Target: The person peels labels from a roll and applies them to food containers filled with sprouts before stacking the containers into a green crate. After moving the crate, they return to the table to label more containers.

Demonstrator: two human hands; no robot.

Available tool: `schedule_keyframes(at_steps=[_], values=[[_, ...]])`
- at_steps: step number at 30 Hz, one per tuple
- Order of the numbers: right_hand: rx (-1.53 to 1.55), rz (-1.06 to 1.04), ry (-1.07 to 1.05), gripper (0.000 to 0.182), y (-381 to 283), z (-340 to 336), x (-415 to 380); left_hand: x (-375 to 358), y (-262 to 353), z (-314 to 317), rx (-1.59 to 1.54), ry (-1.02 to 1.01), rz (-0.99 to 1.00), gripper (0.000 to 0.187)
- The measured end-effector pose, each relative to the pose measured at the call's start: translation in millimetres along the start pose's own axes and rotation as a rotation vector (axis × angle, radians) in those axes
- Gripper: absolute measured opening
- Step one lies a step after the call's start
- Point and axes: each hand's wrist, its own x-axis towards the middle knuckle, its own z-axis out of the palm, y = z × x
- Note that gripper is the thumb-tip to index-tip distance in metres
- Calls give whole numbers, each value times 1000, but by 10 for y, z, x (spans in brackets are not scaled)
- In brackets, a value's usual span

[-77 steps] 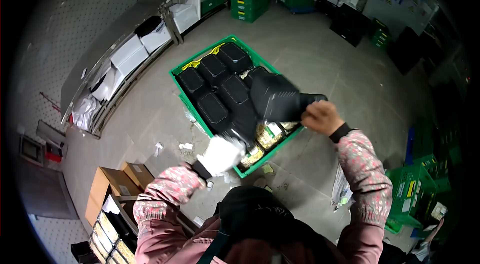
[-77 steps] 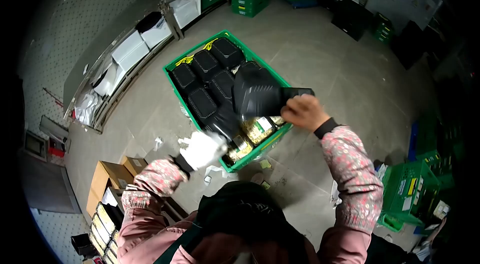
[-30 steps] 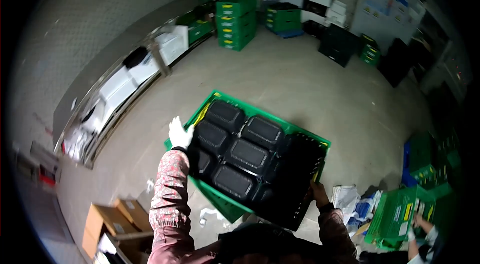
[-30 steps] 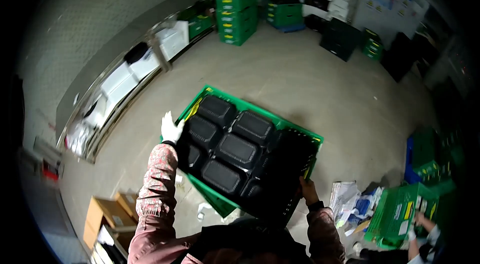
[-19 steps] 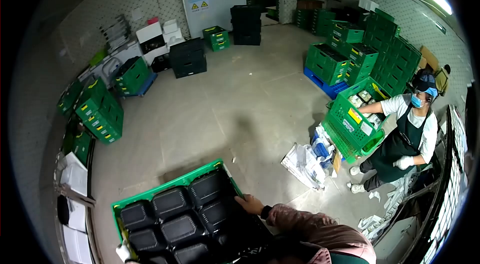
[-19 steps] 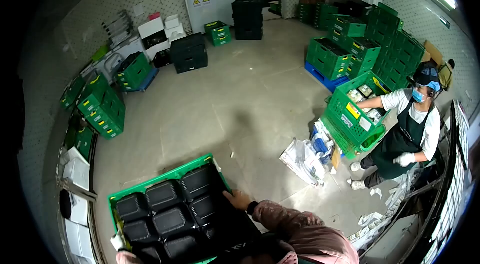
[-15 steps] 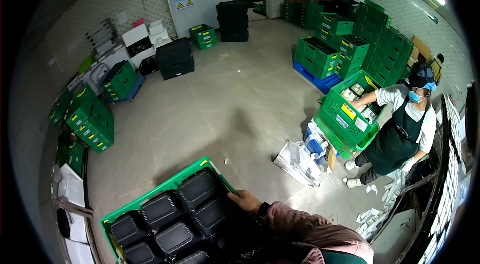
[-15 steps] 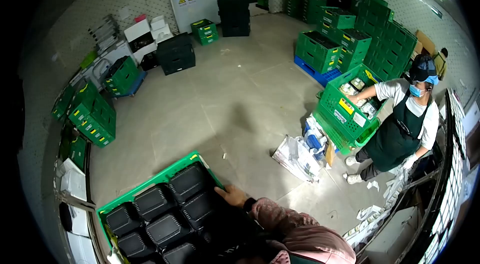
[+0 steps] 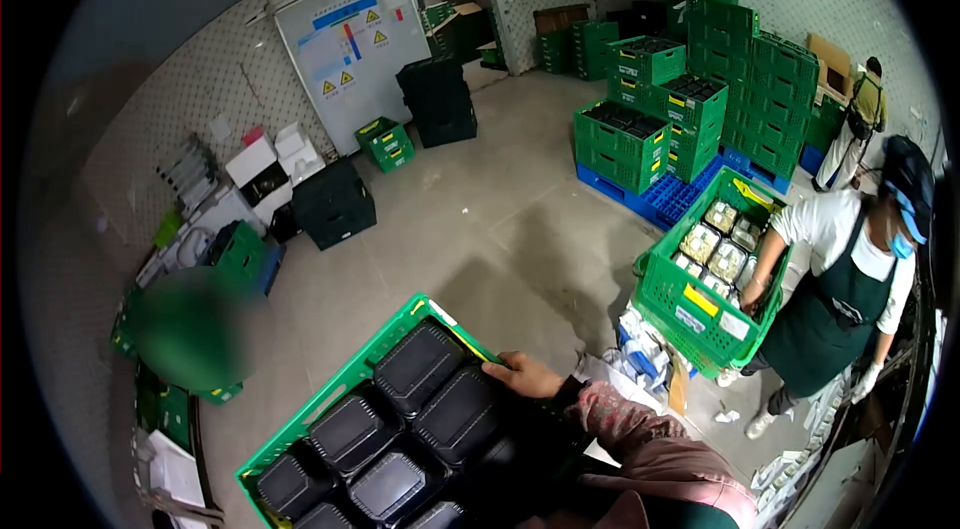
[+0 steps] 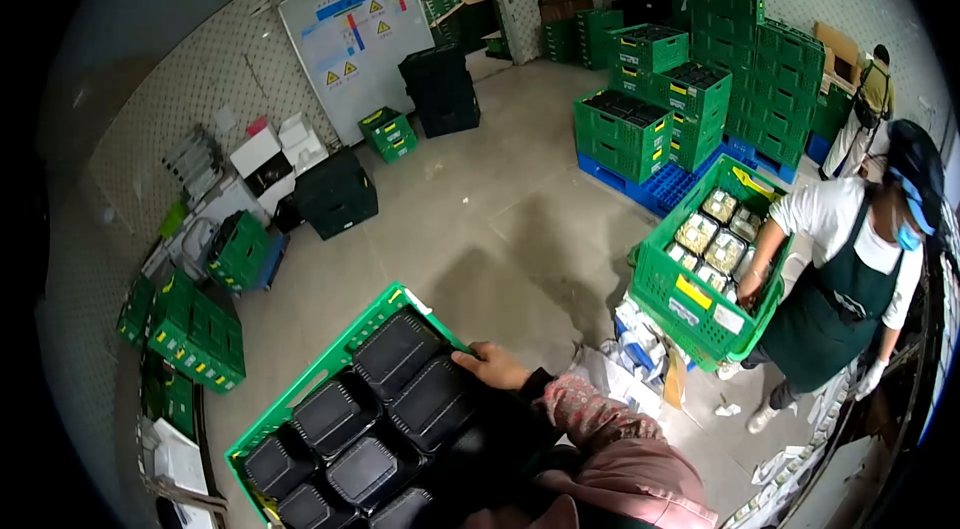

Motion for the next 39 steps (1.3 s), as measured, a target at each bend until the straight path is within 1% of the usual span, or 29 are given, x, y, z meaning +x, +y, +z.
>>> schedule_keyframes(at_steps=[1,3,6,7,8,9,10,12,14,15,16,18,19,21,22,24,25,27,28,29,30,31,33,34,35,36,37,38,39], values=[[-39,3,48,58,20,-203,139,39,80,261,-63,-10,-20,17],[-50,18,78,58,41,-578,351,153,215,711,-164,-36,-48,16],[-91,17,138,57,112,-1047,697,432,370,1302,-275,-72,-55,19],[-63,7,160,55,232,-1158,877,535,397,1515,-292,-88,-44,21],[-43,42,153,52,332,-1302,1042,650,447,1731,-306,-100,-36,23],[-55,39,195,51,437,-1442,1237,755,526,1990,-331,-112,-34,25],[-66,33,244,51,568,-1540,1444,929,560,2276,-309,-152,-6,21],[-81,4,277,50,740,-1766,1889,902,1304,2819,-276,-153,-96,21],[-32,81,339,47,733,-1980,2242,1331,1468,3464,-285,-190,15,28],[144,2,363,43,636,-2074,2421,1720,1409,3841,-297,-245,103,22],[126,50,378,39,670,-2209,2662,1946,1548,4215,-306,-176,46,20],[29,56,511,34,815,-2450,3070,2112,2197,4812,-265,-103,-20,20],[30,66,534,34,829,-2596,3223,2242,2456,5113,-266,-127,-11,20],[174,-180,670,31,922,-2863,3406,2413,2909,5687,-291,-377,127,21],[258,-18,643,29,818,-3053,3398,2415,3180,6052,-297,-350,169,23],[215,10,744,29,823,-3371,3503,2426,3672,6780,-269,-405,173,26],[143,119,762,29,1109,-3521,3591,2445,3852,7159,-266,-449,183,26],[195,143,830,31,1290,-3810,3725,2440,4211,7887,-238,-633,350,26],[245,145,863,33,1403,-4036,3841,2313,4453,8276,-244,-653,359,26],[211,200,897,35,1523,-4275,3942,2134,4707,8641,-236,-682,376,27],[207,208,908,35,1681,-4544,4050,1959,4931,8987,-224,-709,387,27],[199,212,954,35,1854,-4786,4151,1823,5123,9345,-254,-790,346,28],[169,193,1085,34,2051,-5334,4324,1540,5477,10069,-265,-829,345,21],[257,236,1059,31,1835,-5633,4329,1426,5652,10454,-240,-836,323,19],[282,214,1091,29,1861,-5890,4403,1319,5830,10818,-244,-889,302,15],[290,205,1112,26,1915,-6148,4444,1205,5954,11203,-276,-929,325,16],[346,220,1122,22,1992,-6383,4476,1016,6141,11455,-238,-967,341,20],[397,164,1157,20,2025,-6592,4521,841,6389,11744,-219,-1000,371,24],[366,197,1171,19,1971,-6742,4509,695,6591,11944,-210,-1022,355,24]])
